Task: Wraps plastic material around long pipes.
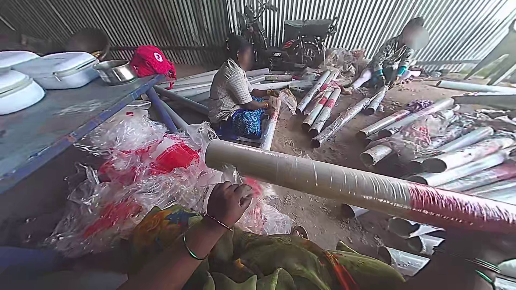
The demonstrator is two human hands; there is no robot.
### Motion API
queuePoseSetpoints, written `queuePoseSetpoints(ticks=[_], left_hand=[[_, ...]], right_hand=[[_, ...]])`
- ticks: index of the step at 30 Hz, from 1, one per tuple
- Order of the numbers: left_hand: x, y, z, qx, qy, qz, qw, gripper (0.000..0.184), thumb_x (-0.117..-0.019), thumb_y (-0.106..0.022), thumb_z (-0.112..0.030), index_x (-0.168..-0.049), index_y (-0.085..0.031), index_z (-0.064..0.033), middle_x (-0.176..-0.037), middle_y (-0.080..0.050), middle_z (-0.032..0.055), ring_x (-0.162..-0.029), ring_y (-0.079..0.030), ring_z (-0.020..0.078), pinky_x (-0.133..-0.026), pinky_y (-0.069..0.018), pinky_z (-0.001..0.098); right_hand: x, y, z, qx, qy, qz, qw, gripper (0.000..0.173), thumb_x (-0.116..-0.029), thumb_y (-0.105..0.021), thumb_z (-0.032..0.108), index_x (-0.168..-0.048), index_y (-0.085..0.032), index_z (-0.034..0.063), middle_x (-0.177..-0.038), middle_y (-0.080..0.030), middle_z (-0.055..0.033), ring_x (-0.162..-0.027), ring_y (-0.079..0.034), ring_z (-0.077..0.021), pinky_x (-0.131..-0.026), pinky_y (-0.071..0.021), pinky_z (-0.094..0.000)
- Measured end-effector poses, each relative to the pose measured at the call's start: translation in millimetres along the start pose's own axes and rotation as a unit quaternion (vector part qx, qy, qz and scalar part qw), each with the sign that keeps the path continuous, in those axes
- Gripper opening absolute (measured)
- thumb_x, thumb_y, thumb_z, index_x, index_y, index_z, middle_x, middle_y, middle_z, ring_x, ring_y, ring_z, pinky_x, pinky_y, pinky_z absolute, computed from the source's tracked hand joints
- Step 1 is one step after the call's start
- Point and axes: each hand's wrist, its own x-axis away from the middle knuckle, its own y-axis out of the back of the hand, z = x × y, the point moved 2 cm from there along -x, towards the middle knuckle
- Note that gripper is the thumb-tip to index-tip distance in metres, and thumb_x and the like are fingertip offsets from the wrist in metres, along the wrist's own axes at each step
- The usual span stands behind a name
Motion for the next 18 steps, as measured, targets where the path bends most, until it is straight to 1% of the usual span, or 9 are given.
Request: queuePoseSetpoints(ticks=[2, 4, 7, 8, 9, 11, 14, 17, 18], left_hand=[[5.2, 6.0, -4.1, 0.002, -0.008, -0.029, 1.0, 0.025, -0.0819, -0.072, -0.029, -0.092, -0.079, -0.0069, -0.074, -0.073, 0.0107, -0.071, -0.069, 0.0337, -0.076, -0.054, 0.0506], [9.3, 10.6, -7.5, 0.014, -0.009, -0.06, 0.998, 0.025, -0.0779, -0.073, -0.028, -0.091, -0.079, -0.0077, -0.074, -0.073, 0.0091, -0.071, -0.069, 0.0322, -0.08, -0.0521, 0.052], [14.3, 11.9, -12.7, 0.07, 0.012, -0.103, 0.992, 0.025, -0.0762, -0.073, -0.025, -0.092, -0.079, -0.0069, -0.077, -0.074, 0.0083, -0.074, -0.068, 0.0309, -0.085, -0.0491, 0.0526], [15.7, 10.2, -13.8, 0.094, 0.023, -0.116, 0.989, 0.023, -0.0767, -0.072, -0.024, -0.092, -0.079, -0.0069, -0.078, -0.074, 0.0075, -0.074, -0.066, 0.029, -0.082, -0.0499, 0.0483], [16.5, 8.1, -15.3, 0.118, 0.032, -0.13, 0.984, 0.021, -0.0774, -0.071, -0.022, -0.091, -0.078, -0.0069, -0.077, -0.073, 0.0065, -0.073, -0.064, 0.0258, -0.078, -0.0499, 0.0429], [16.0, 6.0, -19.7, 0.167, 0.039, -0.158, 0.972, 0.016, -0.0794, -0.069, -0.019, -0.086, -0.075, -0.0066, -0.074, -0.069, 0.0048, -0.069, -0.059, 0.019, -0.073, -0.0466, 0.0335], [13.8, 7.8, -29.0, 0.247, 0.026, -0.187, 0.95, 0.008, -0.0843, -0.068, -0.016, -0.083, -0.07, -0.0088, -0.074, -0.066, 0.0014, -0.074, -0.055, 0.0114, -0.08, -0.0422, 0.0256], [6.7, 12.8, -38.7, 0.293, -0.03, -0.218, 0.931, 0.008, -0.0887, -0.068, -0.017, -0.084, -0.067, -0.0115, -0.074, -0.064, 0.0009, -0.08, -0.056, 0.012, -0.087, -0.0398, 0.0256], [3.0, 14.4, -42.1, 0.303, -0.05, -0.229, 0.924, 0.008, -0.0901, -0.067, -0.018, -0.084, -0.066, -0.0121, -0.073, -0.063, 0.0006, -0.081, -0.055, 0.0123, -0.087, -0.0391, 0.0251]], right_hand=[[8.4, -3.9, -4.3, -0.024, -0.037, -0.014, 0.999, 0.054, -0.1116, -0.016, 0.029, -0.155, -0.022, -0.0026, -0.143, -0.046, -0.023, -0.129, -0.054, -0.0245, -0.107, -0.0473, -0.0425], [12.9, -2.0, -11.0, -0.013, -0.07, 0.001, 0.997, 0.055, -0.1113, -0.017, 0.03, -0.158, -0.016, 0.0002, -0.15, -0.041, -0.0212, -0.136, -0.049, -0.0229, -0.111, -0.0439, -0.0403], [31.7, -11.7, -7.8, -0.019, -0.089, -0.039, 0.995, 0.048, -0.1131, -0.026, 0.02, -0.156, -0.026, -0.0024, -0.151, -0.044, -0.0225, -0.138, -0.047, -0.0259, -0.115, -0.039, -0.0401], [31.8, -7.6, -14.9, -0.014, -0.078, -0.017, 0.997, 0.048, -0.1132, -0.027, 0.021, -0.155, -0.028, -0.0028, -0.15, -0.044, -0.0234, -0.137, -0.048, -0.027, -0.113, -0.0406, -0.0414], [25.2, 4.7, -27.3, 0.008, -0.062, 0.046, 0.997, 0.052, -0.113, -0.023, 0.024, -0.157, -0.021, -0.0024, -0.154, -0.04, -0.0232, -0.142, -0.045, -0.0271, -0.115, -0.0415, -0.0422], [26.6, 1.5, -30.8, -0.002, -0.093, 0.015, 0.996, 0.052, -0.1134, -0.02, 0.028, -0.159, -0.023, 0.0025, -0.157, -0.039, -0.0194, -0.143, -0.044, -0.0245, -0.116, -0.0396, -0.0417], [14.0, 14.5, -53.1, -0.014, -0.131, 0.009, 0.991, 0.053, -0.1129, -0.017, 0.029, -0.16, -0.019, 0.0053, -0.158, -0.037, -0.0159, -0.142, -0.044, -0.02, -0.114, -0.0417, -0.0396], [45.4, -3.9, -30.9, -0.031, -0.189, -0.026, 0.981, 0.05, -0.1134, -0.02, 0.024, -0.158, -0.022, 0.0018, -0.157, -0.036, -0.0182, -0.141, -0.043, -0.0213, -0.114, -0.0373, -0.0388], [52.6, -0.3, -26.9, -0.011, -0.188, 0.025, 0.982, 0.05, -0.1133, -0.017, 0.024, -0.158, -0.017, 0.0002, -0.158, -0.033, -0.0192, -0.141, -0.042, -0.0211, -0.113, -0.0386, -0.0375]])
